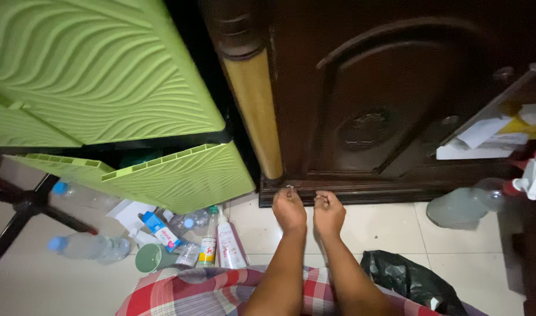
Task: The person cleans a wooden cabinet by spraying liquid from a spray bottle and wiping the surface with a tissue. They open and close the cabinet doors and drawers, then wipe the top surface of the cabinet.
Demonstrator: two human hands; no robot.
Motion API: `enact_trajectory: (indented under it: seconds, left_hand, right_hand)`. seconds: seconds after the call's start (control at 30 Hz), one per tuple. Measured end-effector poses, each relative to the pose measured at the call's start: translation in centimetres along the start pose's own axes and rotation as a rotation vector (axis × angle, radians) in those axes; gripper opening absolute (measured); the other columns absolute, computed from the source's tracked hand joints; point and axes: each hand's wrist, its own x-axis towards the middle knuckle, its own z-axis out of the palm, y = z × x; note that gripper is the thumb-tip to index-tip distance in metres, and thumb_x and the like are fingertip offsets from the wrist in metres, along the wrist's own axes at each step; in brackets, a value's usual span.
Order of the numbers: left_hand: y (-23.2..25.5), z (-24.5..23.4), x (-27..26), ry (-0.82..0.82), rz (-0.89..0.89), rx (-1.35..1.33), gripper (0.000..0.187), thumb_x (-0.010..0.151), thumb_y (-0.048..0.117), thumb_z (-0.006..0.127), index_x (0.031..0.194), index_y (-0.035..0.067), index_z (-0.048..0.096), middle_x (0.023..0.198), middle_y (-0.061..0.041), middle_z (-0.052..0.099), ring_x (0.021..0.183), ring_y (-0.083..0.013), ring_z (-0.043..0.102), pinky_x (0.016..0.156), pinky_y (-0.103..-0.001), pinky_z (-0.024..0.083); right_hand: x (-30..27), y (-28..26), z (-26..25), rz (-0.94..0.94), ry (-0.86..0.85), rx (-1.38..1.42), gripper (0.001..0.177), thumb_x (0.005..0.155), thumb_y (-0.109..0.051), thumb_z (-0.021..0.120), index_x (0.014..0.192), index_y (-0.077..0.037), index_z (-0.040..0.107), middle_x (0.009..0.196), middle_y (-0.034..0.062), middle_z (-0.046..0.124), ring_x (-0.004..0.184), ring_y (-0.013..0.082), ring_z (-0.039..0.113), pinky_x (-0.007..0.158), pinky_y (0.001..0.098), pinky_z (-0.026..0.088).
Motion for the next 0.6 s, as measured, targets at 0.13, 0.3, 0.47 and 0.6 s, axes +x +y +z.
enact_trajectory:
  seconds: [0.13, 0.3, 0.47, 0.6]
  left_hand:
    - [0.2, 0.6, -0.4, -0.108, 0.003, 0.083, 0.014, 0.095, 0.013, 0.068, 0.095, -0.001, 0.072, 0.098, -0.022, 0.070, 0.092, -0.0422, 0.066, 0.083, -0.048, 0.052]
    - [0.8, 2.1, -1.3, -0.061, 0.123, -0.011, 0.015, 0.086, 0.005, 0.068, 0.098, -0.002, 0.072, 0.097, -0.024, 0.071, 0.090, -0.0430, 0.068, 0.081, -0.048, 0.054]
    - [2.4, 3.8, -2.8, -0.131, 0.167, 0.026, 0.014, 0.084, 0.005, 0.069, 0.094, -0.002, 0.074, 0.093, -0.025, 0.071, 0.088, -0.0445, 0.068, 0.080, -0.050, 0.054]
    - [4.1, 5.3, -4.5, -0.199, 0.159, 0.006, 0.016, 0.086, 0.005, 0.065, 0.096, -0.002, 0.075, 0.095, -0.026, 0.072, 0.090, -0.0448, 0.069, 0.081, -0.050, 0.054]
  right_hand:
    - [0.5, -0.1, -1.4, 0.009, 0.030, -0.032, 0.017, 0.092, -0.009, 0.064, 0.103, -0.002, 0.075, 0.089, 0.0094, 0.078, 0.078, 0.0154, 0.072, 0.076, 0.0303, 0.055]
    - [0.7, 0.1, -2.1, 0.078, 0.052, 0.022, 0.016, 0.093, -0.009, 0.065, 0.104, -0.002, 0.075, 0.083, 0.0122, 0.076, 0.073, 0.0191, 0.068, 0.070, 0.0321, 0.054]
    - [2.1, 1.9, -3.3, 0.010, 0.096, 0.044, 0.020, 0.089, -0.002, 0.062, 0.105, -0.001, 0.074, 0.089, 0.0088, 0.077, 0.077, 0.0150, 0.071, 0.072, 0.0294, 0.056]
    - [4.1, 4.5, -4.6, 0.047, 0.099, 0.153, 0.024, 0.090, 0.002, 0.060, 0.111, -0.002, 0.071, 0.094, 0.0084, 0.077, 0.078, 0.0142, 0.072, 0.071, 0.0284, 0.056]
